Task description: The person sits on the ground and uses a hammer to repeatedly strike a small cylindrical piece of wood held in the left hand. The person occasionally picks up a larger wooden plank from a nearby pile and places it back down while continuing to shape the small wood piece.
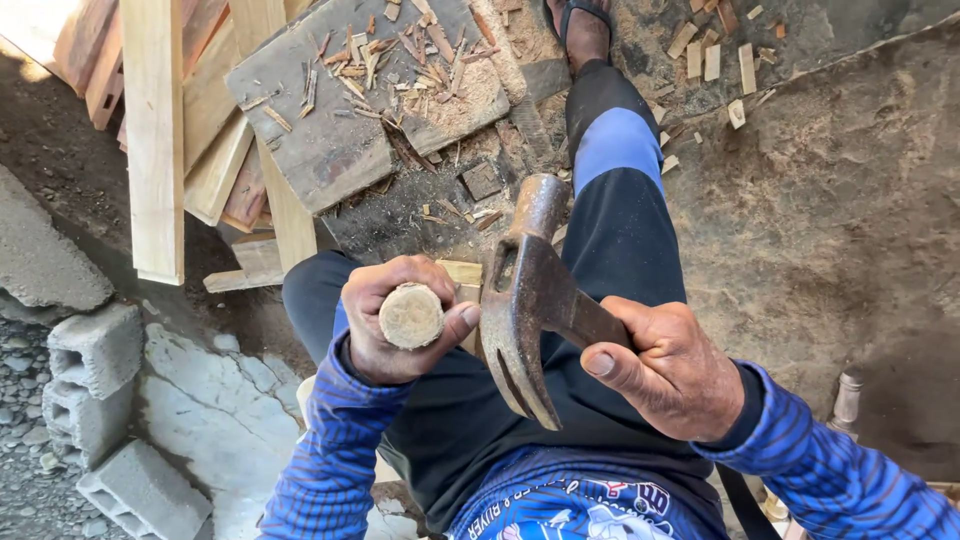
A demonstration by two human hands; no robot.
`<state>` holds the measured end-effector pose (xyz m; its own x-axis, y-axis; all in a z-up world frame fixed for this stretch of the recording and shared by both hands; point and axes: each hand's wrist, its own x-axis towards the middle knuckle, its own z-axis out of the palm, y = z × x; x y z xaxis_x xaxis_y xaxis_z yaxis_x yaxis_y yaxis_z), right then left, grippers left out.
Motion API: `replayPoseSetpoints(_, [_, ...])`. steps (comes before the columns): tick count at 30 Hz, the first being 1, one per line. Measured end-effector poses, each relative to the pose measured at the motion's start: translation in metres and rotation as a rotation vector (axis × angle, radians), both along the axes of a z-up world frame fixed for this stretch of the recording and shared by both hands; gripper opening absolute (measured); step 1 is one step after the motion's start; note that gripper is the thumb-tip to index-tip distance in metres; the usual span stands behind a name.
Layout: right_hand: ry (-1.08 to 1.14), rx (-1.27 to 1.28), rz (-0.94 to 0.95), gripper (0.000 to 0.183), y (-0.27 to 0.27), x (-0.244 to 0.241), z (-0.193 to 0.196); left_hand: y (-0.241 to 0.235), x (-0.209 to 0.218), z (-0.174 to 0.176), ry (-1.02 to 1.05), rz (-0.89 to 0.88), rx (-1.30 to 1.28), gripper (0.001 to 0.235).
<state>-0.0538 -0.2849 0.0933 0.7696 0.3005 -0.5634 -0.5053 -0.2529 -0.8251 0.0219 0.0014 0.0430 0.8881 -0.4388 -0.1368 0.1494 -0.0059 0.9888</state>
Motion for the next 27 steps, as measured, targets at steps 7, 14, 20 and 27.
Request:
replayPoseSetpoints(7, [-0.001, 0.013, 0.014, 0.056, 0.0039, -0.0031, -0.0019, 0.0035, -0.0008, -0.0019, 0.019, -0.019, 0.033, 0.023])
replayPoseSetpoints(14, [-0.021, 0.02, 0.045, 0.055, 0.0061, 0.0019, 0.0002, 0.0026, 0.0009, -0.0035, 0.014, 0.008, -0.08, 0.021])
replayPoseSetpoints(20, [0.009, 0.031, 0.025, 0.056, 0.0056, -0.0014, -0.0005, 0.0009, 0.0006, -0.0057, 0.005, -0.005, -0.041, 0.02])
replayPoseSetpoints(27, [0.001, 0.011, 0.04, 0.054, 0.0053, 0.0026, 0.0027, -0.0028, 0.0037, -0.0042, 0.017, -0.016, 0.016, 0.019])
